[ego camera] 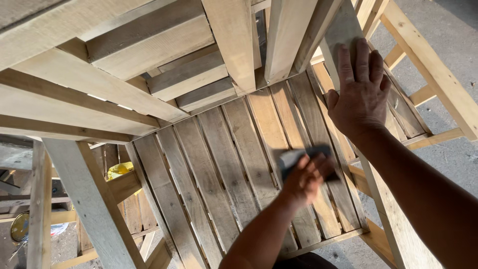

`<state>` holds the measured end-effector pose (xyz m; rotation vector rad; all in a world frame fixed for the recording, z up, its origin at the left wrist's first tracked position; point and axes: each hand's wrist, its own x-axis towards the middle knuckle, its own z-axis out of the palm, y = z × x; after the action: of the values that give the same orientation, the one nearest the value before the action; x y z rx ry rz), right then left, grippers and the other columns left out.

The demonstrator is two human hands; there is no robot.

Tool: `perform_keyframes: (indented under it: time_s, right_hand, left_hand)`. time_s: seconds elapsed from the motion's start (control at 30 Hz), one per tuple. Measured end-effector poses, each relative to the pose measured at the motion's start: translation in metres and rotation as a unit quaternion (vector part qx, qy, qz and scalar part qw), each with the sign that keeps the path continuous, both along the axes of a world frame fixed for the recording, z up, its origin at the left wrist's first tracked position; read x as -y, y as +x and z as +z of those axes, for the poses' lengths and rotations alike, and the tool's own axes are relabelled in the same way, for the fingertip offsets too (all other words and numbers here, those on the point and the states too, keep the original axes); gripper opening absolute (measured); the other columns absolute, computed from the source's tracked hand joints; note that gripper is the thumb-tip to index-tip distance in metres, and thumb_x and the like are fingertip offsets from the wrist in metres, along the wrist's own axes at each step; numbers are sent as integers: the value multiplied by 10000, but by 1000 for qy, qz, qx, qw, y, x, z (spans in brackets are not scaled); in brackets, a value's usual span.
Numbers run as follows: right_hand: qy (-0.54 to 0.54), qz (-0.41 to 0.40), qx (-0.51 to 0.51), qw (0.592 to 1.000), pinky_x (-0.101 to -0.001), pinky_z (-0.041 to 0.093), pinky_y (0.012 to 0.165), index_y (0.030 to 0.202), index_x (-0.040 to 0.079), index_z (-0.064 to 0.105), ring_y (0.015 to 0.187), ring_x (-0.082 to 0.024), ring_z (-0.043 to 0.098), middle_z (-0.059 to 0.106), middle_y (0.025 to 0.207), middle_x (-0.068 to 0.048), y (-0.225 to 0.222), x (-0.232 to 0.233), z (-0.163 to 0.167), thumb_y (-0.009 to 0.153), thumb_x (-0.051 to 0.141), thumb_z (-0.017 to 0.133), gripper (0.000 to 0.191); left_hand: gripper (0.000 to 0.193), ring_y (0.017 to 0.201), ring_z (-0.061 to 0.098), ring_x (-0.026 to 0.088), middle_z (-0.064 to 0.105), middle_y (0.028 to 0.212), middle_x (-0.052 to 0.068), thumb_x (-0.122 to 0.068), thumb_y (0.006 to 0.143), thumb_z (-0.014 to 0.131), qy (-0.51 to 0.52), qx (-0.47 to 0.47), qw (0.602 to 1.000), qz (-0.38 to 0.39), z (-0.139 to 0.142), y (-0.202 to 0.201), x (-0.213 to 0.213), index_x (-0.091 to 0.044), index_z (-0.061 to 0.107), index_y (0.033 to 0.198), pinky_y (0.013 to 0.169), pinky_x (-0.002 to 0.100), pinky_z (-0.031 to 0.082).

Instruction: The person sands a wooden chair/bench frame by hand using a sanding block, working over the backrest slats, armrests, and seat slats, steadying the furniture with the other hand and repositioning around it to sand different surfaces.

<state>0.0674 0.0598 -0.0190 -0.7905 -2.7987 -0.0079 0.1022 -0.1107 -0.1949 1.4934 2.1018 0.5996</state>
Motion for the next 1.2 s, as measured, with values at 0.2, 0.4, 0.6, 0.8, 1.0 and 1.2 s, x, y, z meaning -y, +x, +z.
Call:
perform_keyframes:
  time_s: [0.2,0.4,0.6,0.8,1.0,1.2]
  right_hand:
    - [13,7,-7,1000,-646,278,1186,1722,189,72,1560,-481,168,58,1750,-202,3,0,-3,954,290,646,964]
    - [28,20,-24,999,-649,272,1184,1737,166,104,1558,-486,175,80,1753,-217,3,0,-3,952,284,651,964]
    - [28,21,-7,999,-641,320,1150,1773,103,89,1568,-521,185,76,1777,-261,4,-9,-13,967,262,636,987]
    - [37,36,-18,998,-641,319,1178,1707,102,92,1608,-490,170,61,1760,-237,4,-11,-19,989,276,662,934]
    - [-14,53,-29,998,-676,293,1121,1741,85,87,1549,-536,127,37,1737,-271,4,-7,-15,927,226,640,994]
    - [-3,56,-35,998,-698,277,1189,1700,57,132,1594,-548,116,44,1736,-285,6,-13,-22,995,235,651,893]
  left_hand:
    - [544,1579,180,232,268,1692,83,67,914,526,-113,115,987,28,7,60,6,-138,460,1414,1257,330,275]
    - [620,1523,179,174,271,1636,12,-46,966,494,-57,-106,944,-306,-19,90,31,-260,401,1540,1283,446,100]
    - [454,1627,200,214,297,1690,4,-9,1000,516,-21,-152,988,-23,-4,-23,23,-222,491,1400,1274,474,88]
    - [688,1584,287,242,354,1681,46,-10,935,471,29,-22,999,-4,-29,52,55,-154,431,1606,1332,428,187]
    - [661,1592,197,192,288,1702,21,-218,903,603,-48,-76,968,-233,-69,65,103,-226,421,1539,1296,472,113]
    - [669,1587,189,199,241,1709,-41,-57,952,548,9,-197,978,74,-36,-44,88,-230,365,1572,1297,493,147]
